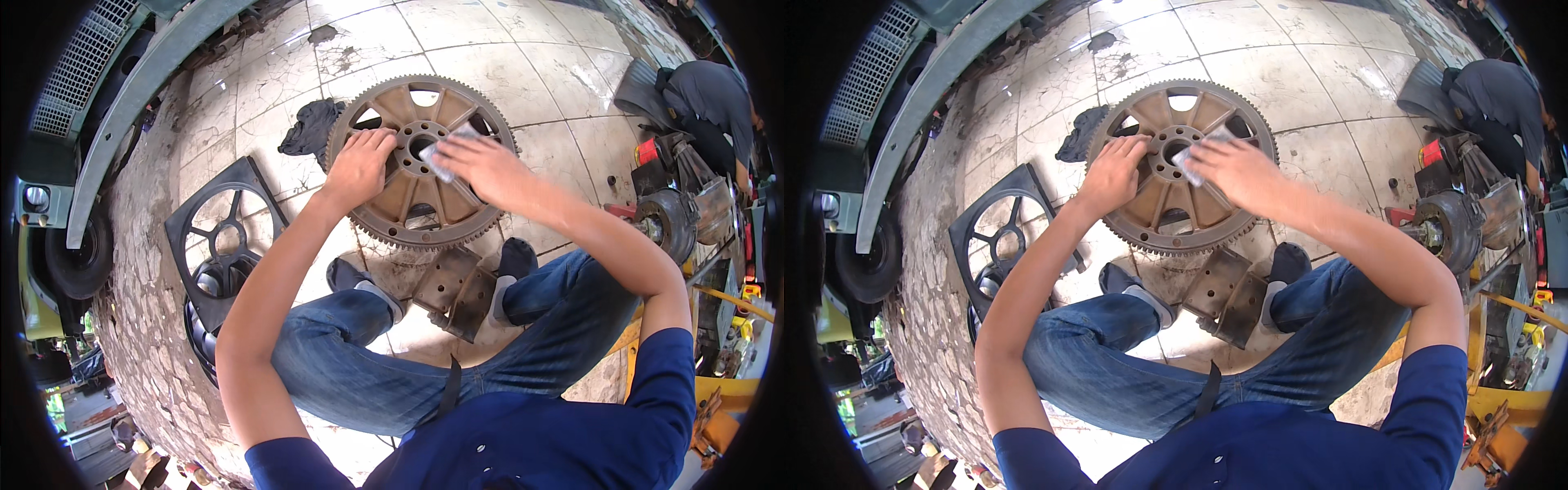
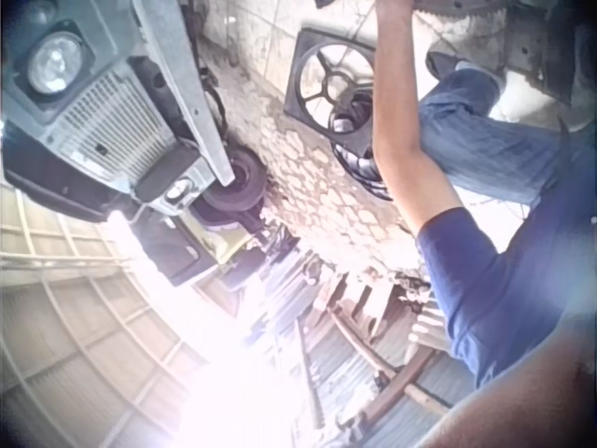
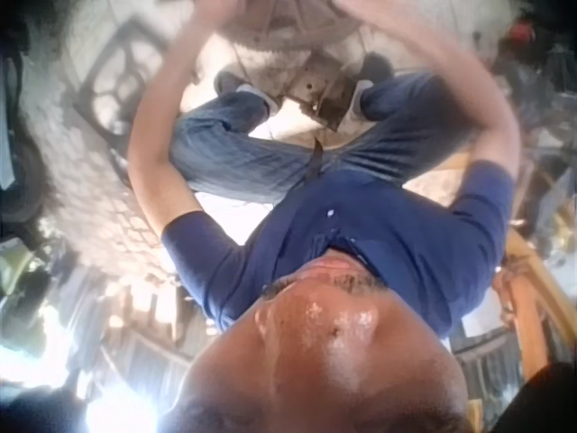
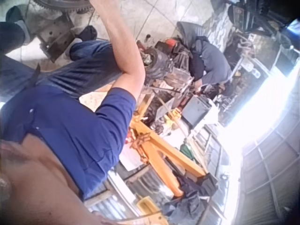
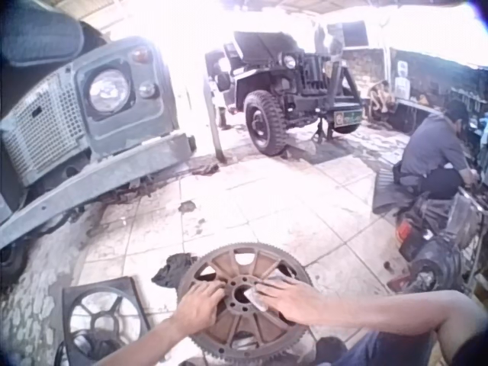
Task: The person sits on the floor and scrubs a large metal flywheel with a sanding pad, focusing on the central hub and spokes. They briefly use a hammer to tap the flywheel before resuming scrubbing with the pad.
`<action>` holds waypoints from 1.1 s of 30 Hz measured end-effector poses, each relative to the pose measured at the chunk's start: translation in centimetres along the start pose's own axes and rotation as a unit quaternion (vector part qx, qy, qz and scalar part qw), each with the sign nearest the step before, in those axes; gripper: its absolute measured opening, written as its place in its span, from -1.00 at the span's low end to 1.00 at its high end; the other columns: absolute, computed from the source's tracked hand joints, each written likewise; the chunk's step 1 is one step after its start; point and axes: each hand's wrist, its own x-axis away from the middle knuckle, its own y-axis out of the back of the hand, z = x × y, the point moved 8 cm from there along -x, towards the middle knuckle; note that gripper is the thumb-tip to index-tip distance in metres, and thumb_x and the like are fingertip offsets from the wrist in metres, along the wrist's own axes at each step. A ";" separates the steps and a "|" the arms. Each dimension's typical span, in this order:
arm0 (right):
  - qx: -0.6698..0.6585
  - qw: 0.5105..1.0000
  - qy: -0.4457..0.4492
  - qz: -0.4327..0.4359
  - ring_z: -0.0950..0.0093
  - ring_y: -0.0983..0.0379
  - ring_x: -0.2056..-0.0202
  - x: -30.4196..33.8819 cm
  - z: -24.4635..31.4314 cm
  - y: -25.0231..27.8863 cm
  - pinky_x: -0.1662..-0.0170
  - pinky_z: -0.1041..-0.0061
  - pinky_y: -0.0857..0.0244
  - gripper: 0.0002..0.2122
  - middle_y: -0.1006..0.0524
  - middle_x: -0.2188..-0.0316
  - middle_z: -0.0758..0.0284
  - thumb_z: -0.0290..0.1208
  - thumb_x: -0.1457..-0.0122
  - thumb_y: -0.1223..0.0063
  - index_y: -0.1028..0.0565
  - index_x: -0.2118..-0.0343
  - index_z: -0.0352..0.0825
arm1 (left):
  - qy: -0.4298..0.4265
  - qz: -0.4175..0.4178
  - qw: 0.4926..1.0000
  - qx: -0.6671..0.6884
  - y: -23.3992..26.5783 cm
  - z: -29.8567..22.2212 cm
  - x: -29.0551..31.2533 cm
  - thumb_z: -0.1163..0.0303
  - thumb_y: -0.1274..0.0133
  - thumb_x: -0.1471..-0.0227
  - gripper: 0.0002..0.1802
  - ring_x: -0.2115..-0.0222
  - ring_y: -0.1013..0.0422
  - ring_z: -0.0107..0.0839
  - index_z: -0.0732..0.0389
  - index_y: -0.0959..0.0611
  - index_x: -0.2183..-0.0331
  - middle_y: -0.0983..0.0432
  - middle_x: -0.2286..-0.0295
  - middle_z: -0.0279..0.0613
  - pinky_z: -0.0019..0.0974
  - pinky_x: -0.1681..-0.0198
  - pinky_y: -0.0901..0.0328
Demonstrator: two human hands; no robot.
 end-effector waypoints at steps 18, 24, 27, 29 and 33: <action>-0.011 0.999 0.024 0.024 0.42 -0.24 -0.28 -0.4 -0.5 0.5 -0.36 0.30 -0.08 -0.55 -0.39 -0.22 0.35 -0.54 -0.18 0.09 -0.44 -0.16 -0.15 | 0.011 0.002 0.999 0.034 -0.1 0.8 -0.2 0.67 0.06 0.12 -0.43 -0.06 -0.34 -0.05 0.21 -0.45 -0.02 -0.42 0.00 -0.05 -0.05 -0.16 -0.22; -0.012 0.999 0.038 0.021 0.39 -0.19 -0.31 -0.4 -1.5 0.2 -0.39 0.26 -0.02 -0.51 -0.36 -0.24 0.31 -0.56 -0.20 0.11 -0.37 -0.22 -0.12 | 0.012 0.003 1.000 0.028 -0.2 0.6 -0.5 0.67 0.04 0.12 -0.44 -0.09 -0.32 -0.06 0.23 -0.46 -0.01 -0.41 -0.02 -0.06 -0.05 -0.18 -0.21; 0.038 0.996 -0.052 0.068 0.36 -0.19 -0.31 -0.4 -2.7 -0.1 -0.38 0.26 -0.05 -0.49 -0.35 -0.25 0.31 -0.59 -0.19 0.10 -0.35 -0.24 -0.12 | 0.014 0.006 0.999 0.031 -0.1 0.8 -0.3 0.66 0.04 0.11 -0.44 -0.10 -0.32 -0.06 0.23 -0.46 -0.02 -0.40 -0.03 -0.06 -0.05 -0.19 -0.20; 0.001 0.999 -0.017 0.051 0.37 -0.18 -0.32 -0.5 -0.5 0.1 -0.38 0.26 -0.05 -0.44 -0.33 -0.27 0.34 -0.64 -0.15 0.07 -0.33 -0.25 -0.10 | 0.012 0.005 1.000 0.028 -0.1 0.8 -0.1 0.66 0.04 0.11 -0.44 -0.10 -0.32 -0.06 0.23 -0.46 -0.02 -0.40 -0.04 -0.05 -0.05 -0.19 -0.20; 0.002 1.000 -0.008 0.029 0.41 -0.17 -0.32 -0.2 -1.6 -0.5 -0.38 0.30 -0.05 -0.39 -0.32 -0.28 0.37 -0.70 -0.10 0.05 -0.35 -0.25 -0.09 | 0.012 0.006 1.000 0.019 -0.3 0.6 -0.6 0.66 0.04 0.11 -0.44 -0.10 -0.32 -0.06 0.23 -0.46 -0.02 -0.40 -0.04 -0.04 -0.04 -0.20 -0.20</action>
